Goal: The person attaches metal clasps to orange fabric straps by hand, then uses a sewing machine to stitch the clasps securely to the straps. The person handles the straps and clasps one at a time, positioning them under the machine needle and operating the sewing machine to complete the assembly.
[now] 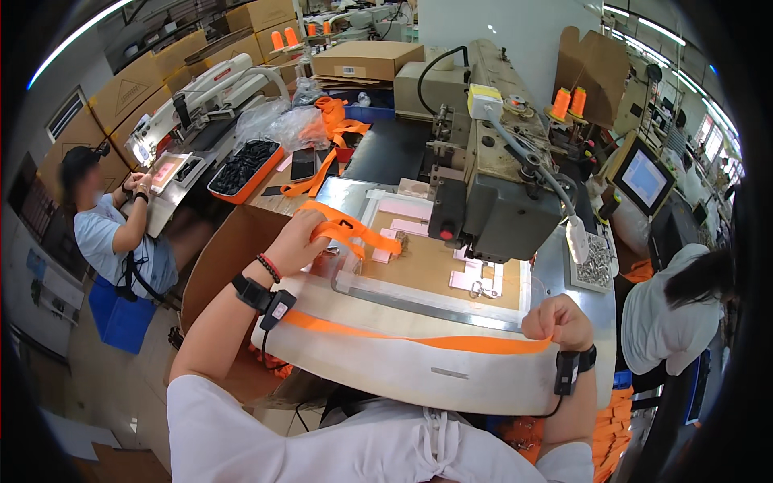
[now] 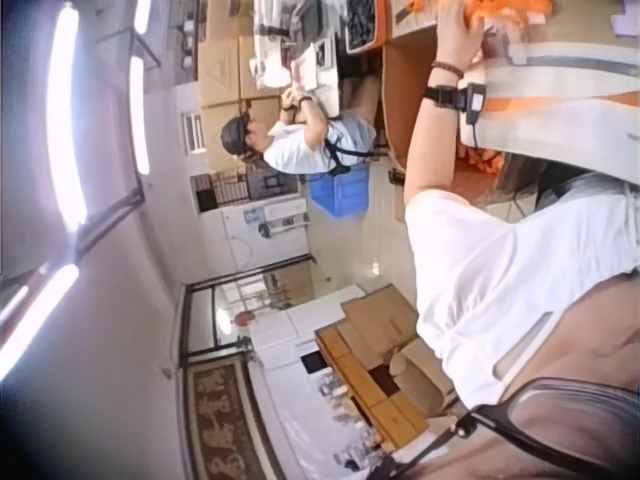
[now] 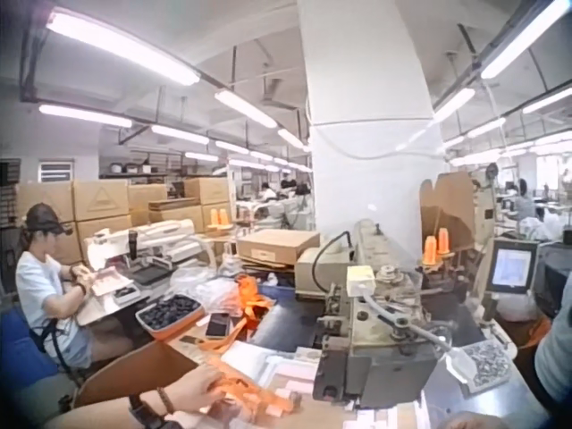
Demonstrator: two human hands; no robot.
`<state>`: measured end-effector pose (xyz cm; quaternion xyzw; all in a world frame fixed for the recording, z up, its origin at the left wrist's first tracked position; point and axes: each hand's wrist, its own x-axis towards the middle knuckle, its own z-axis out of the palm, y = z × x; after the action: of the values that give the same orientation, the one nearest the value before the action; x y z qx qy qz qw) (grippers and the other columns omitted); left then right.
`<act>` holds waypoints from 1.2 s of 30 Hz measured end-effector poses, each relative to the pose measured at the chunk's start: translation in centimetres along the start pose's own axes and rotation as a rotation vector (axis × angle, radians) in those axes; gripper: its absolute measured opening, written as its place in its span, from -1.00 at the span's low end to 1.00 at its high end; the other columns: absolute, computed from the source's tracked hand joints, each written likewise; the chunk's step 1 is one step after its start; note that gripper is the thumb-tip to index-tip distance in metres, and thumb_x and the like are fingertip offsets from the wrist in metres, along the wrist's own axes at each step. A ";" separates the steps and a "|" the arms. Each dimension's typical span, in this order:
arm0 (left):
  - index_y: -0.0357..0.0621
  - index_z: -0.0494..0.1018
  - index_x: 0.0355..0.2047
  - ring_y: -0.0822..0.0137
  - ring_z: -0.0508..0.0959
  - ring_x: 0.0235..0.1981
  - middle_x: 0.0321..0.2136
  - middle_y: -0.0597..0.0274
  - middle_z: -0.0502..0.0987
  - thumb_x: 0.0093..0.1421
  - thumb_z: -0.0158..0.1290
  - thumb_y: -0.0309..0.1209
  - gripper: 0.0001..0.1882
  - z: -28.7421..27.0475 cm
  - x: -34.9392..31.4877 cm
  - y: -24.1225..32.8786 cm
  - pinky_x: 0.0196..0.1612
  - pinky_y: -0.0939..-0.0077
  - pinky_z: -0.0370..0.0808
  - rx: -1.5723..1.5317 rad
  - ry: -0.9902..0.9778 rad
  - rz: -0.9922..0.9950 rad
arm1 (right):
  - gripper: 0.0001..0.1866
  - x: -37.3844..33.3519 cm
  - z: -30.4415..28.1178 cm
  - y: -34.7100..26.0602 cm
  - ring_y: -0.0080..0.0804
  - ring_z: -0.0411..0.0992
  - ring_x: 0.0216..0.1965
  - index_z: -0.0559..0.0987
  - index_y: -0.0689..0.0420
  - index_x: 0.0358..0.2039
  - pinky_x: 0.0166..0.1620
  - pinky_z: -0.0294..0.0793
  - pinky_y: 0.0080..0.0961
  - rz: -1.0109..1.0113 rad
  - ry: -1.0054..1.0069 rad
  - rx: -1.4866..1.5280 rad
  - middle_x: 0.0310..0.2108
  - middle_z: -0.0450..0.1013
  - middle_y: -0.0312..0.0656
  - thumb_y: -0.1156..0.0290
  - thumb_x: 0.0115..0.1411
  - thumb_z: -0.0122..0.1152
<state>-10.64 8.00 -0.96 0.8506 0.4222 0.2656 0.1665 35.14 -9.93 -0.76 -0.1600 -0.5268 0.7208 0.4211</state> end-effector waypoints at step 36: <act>-0.09 0.39 -0.29 0.47 0.51 -0.47 -0.50 0.34 0.43 0.34 -0.09 -0.04 -0.64 7.8 6.9 9.1 -0.46 0.59 0.44 -1.339 0.222 -0.442 | -0.73 1.4 0.7 0.5 -0.45 0.27 -0.39 0.51 0.20 -0.45 -0.26 0.24 -0.51 0.191 -0.057 -0.132 -0.48 0.37 -0.27 0.28 0.12 0.36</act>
<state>3.21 7.74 -0.45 0.4281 0.3452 0.5128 0.6592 33.61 -9.32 -0.66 -0.2162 -0.5671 0.7258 0.3238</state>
